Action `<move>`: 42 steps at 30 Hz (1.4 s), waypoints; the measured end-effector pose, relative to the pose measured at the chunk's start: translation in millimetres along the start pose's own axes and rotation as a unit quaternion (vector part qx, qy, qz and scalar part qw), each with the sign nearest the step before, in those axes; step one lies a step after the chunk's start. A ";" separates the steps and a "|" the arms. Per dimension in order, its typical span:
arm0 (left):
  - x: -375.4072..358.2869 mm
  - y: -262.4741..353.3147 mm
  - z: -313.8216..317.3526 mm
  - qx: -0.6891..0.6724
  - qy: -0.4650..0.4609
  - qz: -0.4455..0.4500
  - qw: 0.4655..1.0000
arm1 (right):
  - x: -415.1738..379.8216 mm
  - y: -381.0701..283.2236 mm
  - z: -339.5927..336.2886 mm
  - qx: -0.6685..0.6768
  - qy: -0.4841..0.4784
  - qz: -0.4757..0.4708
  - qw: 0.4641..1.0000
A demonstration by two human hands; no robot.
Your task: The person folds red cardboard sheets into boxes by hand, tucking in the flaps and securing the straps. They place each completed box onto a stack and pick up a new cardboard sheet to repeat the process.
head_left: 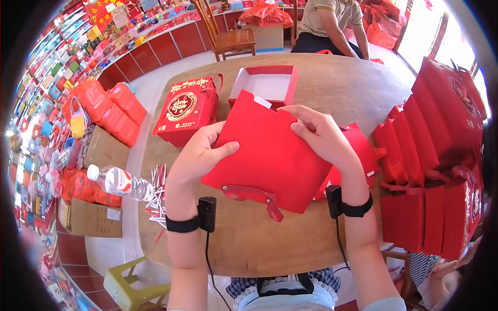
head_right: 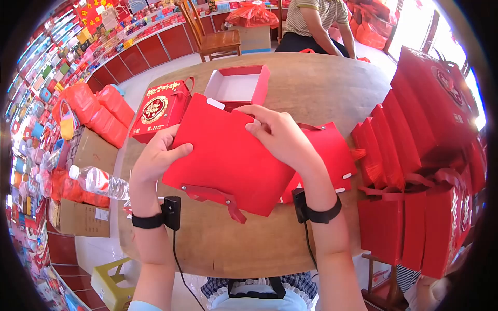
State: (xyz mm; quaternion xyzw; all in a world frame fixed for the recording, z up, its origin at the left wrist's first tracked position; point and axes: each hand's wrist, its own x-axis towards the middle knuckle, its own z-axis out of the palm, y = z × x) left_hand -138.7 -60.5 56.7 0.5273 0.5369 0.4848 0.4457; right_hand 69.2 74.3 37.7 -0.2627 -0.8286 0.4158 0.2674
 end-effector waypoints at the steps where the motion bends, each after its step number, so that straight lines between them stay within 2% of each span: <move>1: 1.9 -4.7 2.0 -0.001 -0.002 -0.004 1.000 | 1.4 2.3 2.7 0.002 0.000 0.004 1.000; 3: 6.4 -12.8 5.1 0.031 0.043 0.027 0.998 | 3.0 1.3 9.2 -0.066 0.082 -0.120 0.987; 5: 11.6 -15.4 6.7 0.044 0.059 0.030 0.997 | 1.4 -2.1 11.3 -0.072 0.082 -0.107 0.988; 7: 13.6 -15.3 9.4 0.058 0.078 0.037 0.995 | 2.1 -3.9 11.7 -0.199 0.161 -0.192 0.948; 9: 11.5 -13.7 12.6 0.080 0.113 0.042 0.989 | 0.0 -6.9 10.3 -0.168 0.145 -0.176 0.959; 11: 7.9 -9.7 12.9 0.102 0.094 0.045 0.989 | -1.3 -12.9 4.5 -0.136 0.131 -0.159 0.969; 12: 6.8 -6.5 12.7 0.125 0.071 0.049 0.988 | -2.8 -17.9 -0.7 -0.051 0.061 -0.050 0.996; 13: 5.0 -0.8 11.7 0.125 0.071 0.047 0.989 | -4.7 -18.6 -4.9 0.035 -0.011 0.061 0.997; 14: 2.2 5.6 10.1 0.108 0.022 0.024 0.994 | -5.1 -4.7 -5.8 0.170 -0.056 0.038 0.983; 15: 0.3 7.9 9.5 0.089 -0.027 0.000 0.996 | -5.2 0.3 -10.2 0.171 -0.057 0.041 0.983; 16: 0.7 6.1 10.0 0.087 -0.027 -0.003 0.996 | -4.7 4.6 -14.5 0.195 -0.136 0.038 0.971; 17: 2.4 3.8 10.1 0.082 -0.066 0.019 0.994 | -4.0 7.1 -17.1 0.217 -0.213 0.033 0.952; 18: 3.5 1.1 10.3 0.078 -0.105 0.042 0.991 | -3.9 7.5 -18.3 0.217 -0.214 0.035 0.952; 19: 3.2 -5.0 8.1 0.077 -0.104 0.040 0.991 | -4.3 6.3 -19.6 0.250 -0.236 0.024 0.939; 20: 2.1 -13.4 3.8 -0.065 -0.126 -0.051 0.989 | -4.7 4.9 -20.8 0.283 -0.258 0.013 0.924; 21: 0.5 -16.9 1.8 -0.205 -0.143 -0.141 0.958 | -4.8 4.3 -21.3 0.316 -0.279 0.001 0.907; 22: -6.4 -15.6 6.8 -0.219 -0.089 -0.193 0.952 | -4.7 4.8 -22.1 0.317 -0.281 0.000 0.906; 23: -11.7 -17.9 10.4 -0.220 -0.088 -0.194 0.952 | -5.0 5.6 -23.2 0.321 -0.269 -0.019 0.908; 24: -15.7 -21.1 13.7 -0.393 -0.110 -0.142 0.902 | -5.3 6.1 -23.8 0.325 -0.256 -0.037 0.910; 25: -17.2 -21.6 17.2 -0.553 -0.130 -0.085 0.819 | -5.3 5.7 -23.9 0.325 -0.257 -0.037 0.909; 26: -18.4 -20.0 21.8 -0.553 -0.129 -0.085 0.819 | -5.6 5.1 -23.9 0.334 -0.257 -0.050 0.905; 28: -19.2 -10.1 34.1 -0.493 -0.035 -0.068 0.867 | -5.2 8.2 -23.5 0.344 -0.257 -0.062 0.901; 29: -17.3 -12.0 36.1 -0.493 -0.034 -0.068 0.867 | -4.0 14.3 -23.1 0.367 -0.281 -0.065 0.885; 31: -9.2 -18.5 36.6 -0.540 -0.088 -0.092 0.832 | -7.3 18.7 -22.6 0.388 -0.306 -0.069 0.866; 33: -3.9 -19.3 40.1 -0.511 -0.078 -0.102 0.850 | -15.0 18.8 -21.9 0.415 -0.184 -0.003 0.891; 35: 4.2 -23.3 38.8 -0.481 -0.068 -0.112 0.867 | -10.0 20.4 -28.3 0.409 -0.218 -0.017 0.886; 37: 17.3 -34.0 33.0 -0.381 -0.117 -0.112 0.910 | -9.2 17.7 -33.1 0.403 -0.251 -0.031 0.880; 38: 22.7 -39.3 30.2 -0.381 -0.117 -0.112 0.910 | -10.0 13.0 -36.2 0.323 -0.202 -0.068 0.922; 39: 27.4 -43.2 28.0 -0.324 -0.095 -0.087 0.937 | -11.3 7.4 -40.6 0.240 -0.152 -0.105 0.953; 40: 29.8 -45.5 26.4 -0.266 -0.072 -0.062 0.959 | -16.5 1.6 -51.0 0.150 -0.124 -0.057 0.979; 41: 29.2 -45.6 23.8 -0.266 -0.070 -0.061 0.959 | -17.8 2.6 -52.6 0.150 -0.125 -0.058 0.979; 42: 27.4 -42.5 19.8 -0.253 -0.034 -0.024 0.967 | -18.6 3.4 -53.7 0.086 -0.002 -0.049 0.995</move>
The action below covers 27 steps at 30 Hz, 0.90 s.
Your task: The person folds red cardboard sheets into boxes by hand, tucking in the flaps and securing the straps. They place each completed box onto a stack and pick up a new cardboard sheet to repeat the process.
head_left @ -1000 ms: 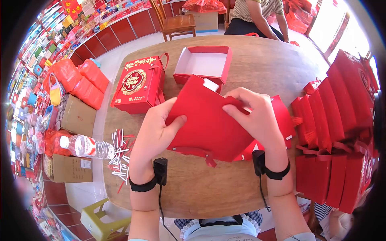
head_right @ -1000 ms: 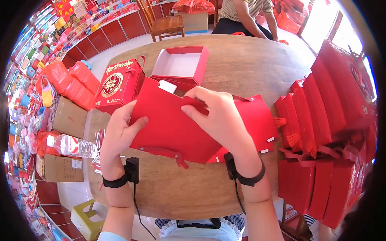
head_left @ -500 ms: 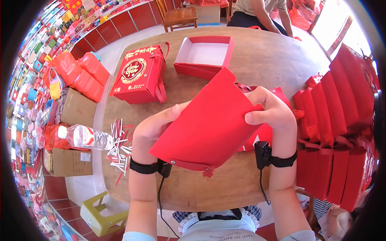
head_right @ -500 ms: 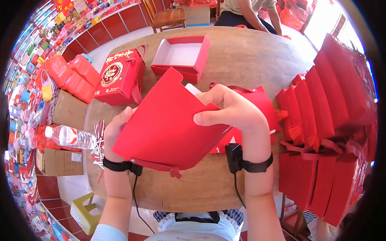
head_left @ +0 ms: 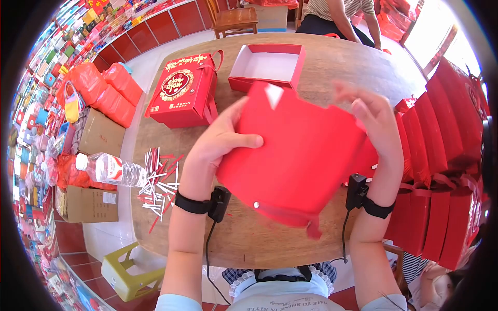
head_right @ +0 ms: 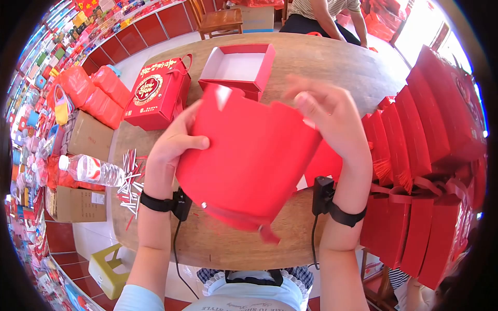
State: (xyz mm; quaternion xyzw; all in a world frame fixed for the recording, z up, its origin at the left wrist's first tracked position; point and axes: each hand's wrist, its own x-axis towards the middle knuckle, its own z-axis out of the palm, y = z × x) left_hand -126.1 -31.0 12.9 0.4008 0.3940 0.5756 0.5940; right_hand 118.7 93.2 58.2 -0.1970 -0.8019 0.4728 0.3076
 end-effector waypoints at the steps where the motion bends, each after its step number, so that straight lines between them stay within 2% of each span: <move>1: -2.1 3.8 -3.2 0.016 0.026 0.044 0.999 | -0.5 0.6 -0.5 -0.070 0.121 -0.001 0.990; 2: -2.9 5.4 -9.8 0.036 0.041 0.074 0.996 | 0.5 3.9 -0.1 -0.060 0.161 0.017 0.985; 3: -4.4 8.0 -10.4 0.036 0.041 0.075 0.996 | -1.4 9.9 0.8 -0.060 0.161 0.016 0.985; 4: -5.6 11.3 -9.7 0.029 0.085 0.093 0.992 | -4.6 17.3 1.6 0.139 0.104 0.045 0.984; 5: -6.4 13.1 -9.5 0.022 0.129 0.111 0.985 | -6.4 22.1 2.3 0.332 0.042 0.072 0.940; 6: -5.9 13.3 -10.8 0.015 0.126 0.130 0.983 | -3.8 22.6 6.3 0.332 0.042 0.072 0.940; 8: -8.0 14.7 -11.1 0.024 0.141 0.128 0.981 | 4.2 21.1 16.6 0.195 0.013 0.065 0.979; 12: -8.1 14.5 -13.8 0.020 0.161 0.125 0.979 | 6.7 25.9 16.7 0.191 0.001 0.088 0.978; 14: -5.5 11.3 -15.5 0.037 0.174 0.120 0.977 | 7.4 36.0 12.3 0.174 -0.002 0.144 0.974; 15: -4.6 10.4 -15.8 0.054 0.187 0.115 0.974 | 8.3 37.2 12.8 0.174 -0.001 0.144 0.974; 17: -4.1 9.7 -13.6 0.048 0.185 0.097 0.977 | 10.4 38.3 15.1 0.191 0.075 0.129 0.970; 19: -4.8 9.0 -15.6 0.043 0.183 0.080 0.979 | 11.3 38.5 13.0 0.186 0.099 0.115 0.971; 20: -5.6 8.6 -20.7 0.092 0.144 0.073 0.983 | 11.9 38.4 11.4 0.181 0.123 0.101 0.971; 21: -6.0 9.5 -22.2 0.140 0.105 0.065 0.982 | 12.1 38.3 10.1 0.181 0.123 0.101 0.971; 24: -5.9 12.7 -18.1 0.182 0.114 0.092 0.972 | 10.1 37.6 8.2 0.185 0.133 0.092 0.969; 27: -4.4 12.4 -21.3 0.167 0.111 0.075 0.977 | 9.2 35.9 5.7 0.189 0.123 0.089 0.970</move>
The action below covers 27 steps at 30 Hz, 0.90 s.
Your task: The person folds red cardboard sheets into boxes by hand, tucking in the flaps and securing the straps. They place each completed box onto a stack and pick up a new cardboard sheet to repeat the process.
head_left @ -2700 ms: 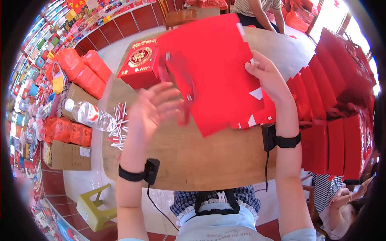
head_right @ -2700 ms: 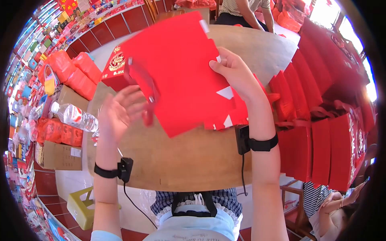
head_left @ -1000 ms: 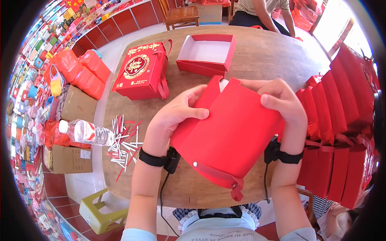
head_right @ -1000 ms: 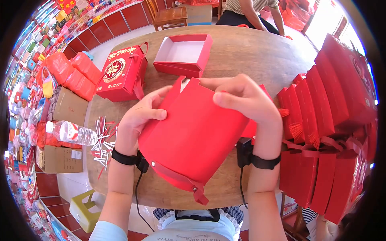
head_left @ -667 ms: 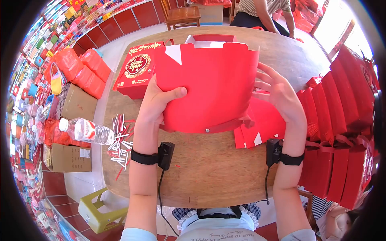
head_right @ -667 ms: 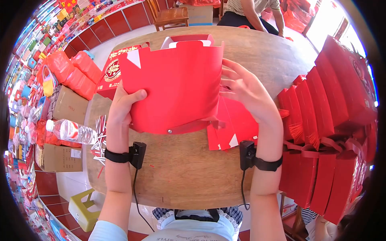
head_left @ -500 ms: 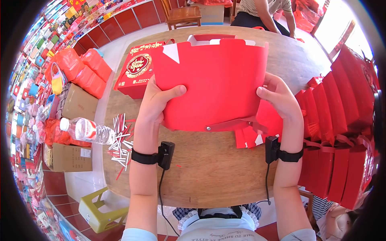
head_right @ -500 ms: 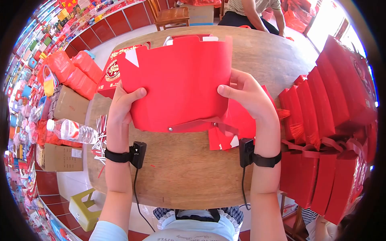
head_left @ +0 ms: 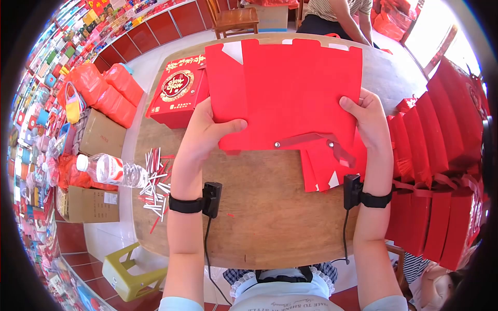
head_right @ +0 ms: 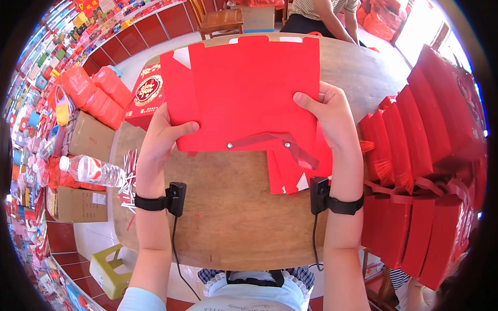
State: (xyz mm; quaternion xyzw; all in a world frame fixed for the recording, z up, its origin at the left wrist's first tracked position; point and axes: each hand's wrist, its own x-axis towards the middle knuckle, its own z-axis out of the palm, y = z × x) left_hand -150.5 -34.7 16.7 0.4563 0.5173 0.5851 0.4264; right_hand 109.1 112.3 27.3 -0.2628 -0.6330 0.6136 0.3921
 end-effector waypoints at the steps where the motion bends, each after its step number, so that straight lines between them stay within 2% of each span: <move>1: 1.1 -2.4 -0.1 0.000 0.000 0.000 1.000 | -0.2 -0.8 -0.5 -0.006 -0.009 0.005 1.000; 3: 3.0 -7.3 1.1 0.012 0.017 0.048 0.999 | -1.1 -2.0 0.9 -0.011 -0.018 0.011 1.000; 7: 0.2 -5.0 14.5 0.005 0.053 0.045 0.998 | -4.6 0.3 17.3 -0.020 -0.030 0.012 0.999; 9: 0.4 -3.4 25.6 -0.098 0.088 0.059 0.990 | -6.0 3.2 24.3 -0.019 -0.034 0.039 0.998; 10: 1.9 -5.8 30.2 -0.098 0.088 0.058 0.990 | -5.4 4.8 27.9 -0.019 -0.034 0.039 0.998; 12: 5.8 -15.9 34.8 -0.086 0.160 0.123 0.976 | -2.9 8.9 36.1 0.031 -0.030 0.023 0.999; 13: 9.2 -23.9 32.4 -0.021 0.214 0.138 0.967 | -1.4 10.2 39.9 0.055 -0.063 0.005 0.996; 16: 7.6 -29.3 35.4 -0.063 0.226 0.173 0.956 | 0.6 26.7 48.1 0.106 -0.051 -0.016 0.993; 18: 2.8 -21.9 33.4 -0.083 0.221 0.168 0.957 | -0.7 31.3 51.0 0.113 -0.058 -0.012 0.992; 20: -1.0 -15.2 29.2 -0.078 0.191 0.139 0.969 | -0.5 38.9 53.4 0.189 -0.064 -0.012 0.980; 21: -2.0 -15.9 26.4 -0.077 0.192 0.138 0.969 | 0.5 41.3 55.5 0.242 -0.065 0.001 0.968; 23: -3.1 -20.2 20.1 -0.108 0.216 0.090 0.966 | 1.3 47.4 57.3 0.259 -0.068 0.011 0.964; 25: -4.4 -30.2 14.7 -0.070 0.229 0.103 0.966 | 2.4 50.7 59.7 0.273 -0.071 0.019 0.959; 27: -6.7 -32.7 12.3 -0.030 0.241 0.122 0.963 | 0.7 52.6 63.8 0.241 -0.033 -0.004 0.970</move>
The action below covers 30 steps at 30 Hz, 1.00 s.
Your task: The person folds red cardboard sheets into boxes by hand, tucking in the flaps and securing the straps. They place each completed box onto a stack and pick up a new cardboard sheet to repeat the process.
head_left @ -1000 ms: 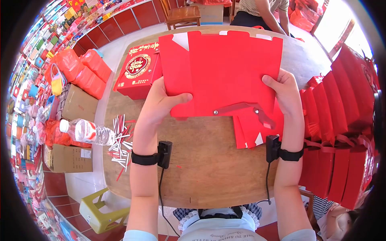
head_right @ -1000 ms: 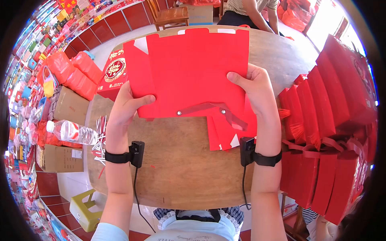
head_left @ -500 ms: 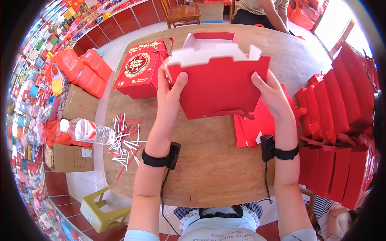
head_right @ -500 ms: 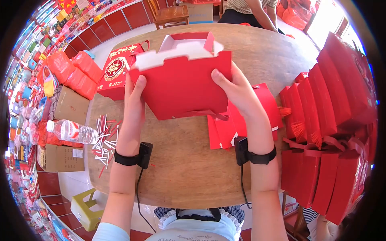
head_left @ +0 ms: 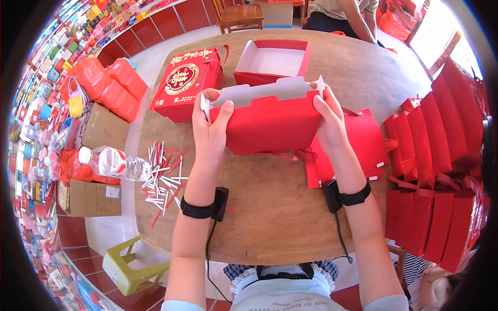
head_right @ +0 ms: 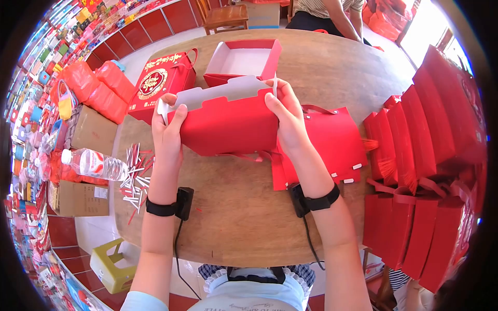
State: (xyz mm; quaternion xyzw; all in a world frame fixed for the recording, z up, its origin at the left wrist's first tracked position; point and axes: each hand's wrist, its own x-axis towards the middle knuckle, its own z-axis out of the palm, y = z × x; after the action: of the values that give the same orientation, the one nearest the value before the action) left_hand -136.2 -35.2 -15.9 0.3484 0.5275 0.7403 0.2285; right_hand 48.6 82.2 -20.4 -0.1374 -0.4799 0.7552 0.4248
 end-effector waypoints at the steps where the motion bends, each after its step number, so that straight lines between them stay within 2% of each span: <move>1: -2.1 2.2 -0.4 -0.001 0.003 -0.001 1.000 | -1.1 1.7 2.5 -0.001 -0.001 0.003 1.000; 3: -5.0 7.3 -2.7 0.033 0.006 0.066 0.997 | -1.7 5.6 8.4 -0.033 0.015 -0.034 0.999; 7: -2.1 2.7 -8.9 0.056 -0.001 0.057 0.997 | 3.6 12.0 8.3 -0.081 0.023 0.007 0.996; 9: -1.0 -0.3 -8.6 0.156 0.003 0.086 0.984 | 3.2 9.6 12.4 -0.206 0.054 -0.004 0.977; 10: -1.6 -0.3 -7.9 0.155 0.004 0.086 0.984 | 3.1 8.4 12.8 -0.207 0.053 -0.004 0.977; 12: -3.1 0.7 -4.8 0.207 0.053 0.176 0.961 | 2.8 5.7 12.0 -0.325 0.073 -0.066 0.940; 13: -4.8 2.1 -3.2 0.206 0.053 0.176 0.961 | 2.2 4.2 11.2 -0.326 0.073 -0.066 0.940; 15: -9.1 5.3 -1.1 0.212 0.061 0.199 0.955 | 0.7 0.8 10.7 -0.464 0.090 -0.180 0.862; 17: -9.0 -1.1 -3.9 0.242 0.061 0.227 0.941 | -2.3 -0.6 17.6 -0.460 0.094 -0.203 0.859; 19: -9.0 -3.3 -5.5 0.272 0.060 0.254 0.926 | -4.5 0.9 19.0 -0.438 0.101 -0.173 0.876; 21: -8.2 -2.5 -5.6 0.207 0.050 0.199 0.956 | -2.5 2.5 15.6 -0.406 0.088 -0.180 0.892; 22: -6.4 -2.1 -6.8 0.208 0.050 0.199 0.956 | -0.6 3.3 12.8 -0.373 0.076 -0.188 0.905; 24: -0.2 -1.4 -12.3 0.148 0.015 0.107 0.983 | 3.9 4.9 4.4 -0.326 0.057 -0.190 0.924; 26: 6.7 -3.9 -18.9 0.121 -0.009 0.077 0.990 | 4.7 3.7 0.8 -0.279 0.039 -0.192 0.940; 28: 9.0 -3.6 -22.5 0.094 -0.033 0.046 0.994 | 3.9 -6.8 5.1 -0.291 0.054 -0.091 0.951; 30: 9.6 0.8 -23.4 0.006 -0.058 -0.044 0.997 | 7.0 -7.1 3.3 -0.259 0.043 -0.058 0.963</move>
State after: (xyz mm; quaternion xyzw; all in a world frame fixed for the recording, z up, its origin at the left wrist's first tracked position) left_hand -160.2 -43.3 -17.3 0.3691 0.5328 0.7047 0.2887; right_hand 46.0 86.9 -11.3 -0.2471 -0.6472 0.5726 0.4383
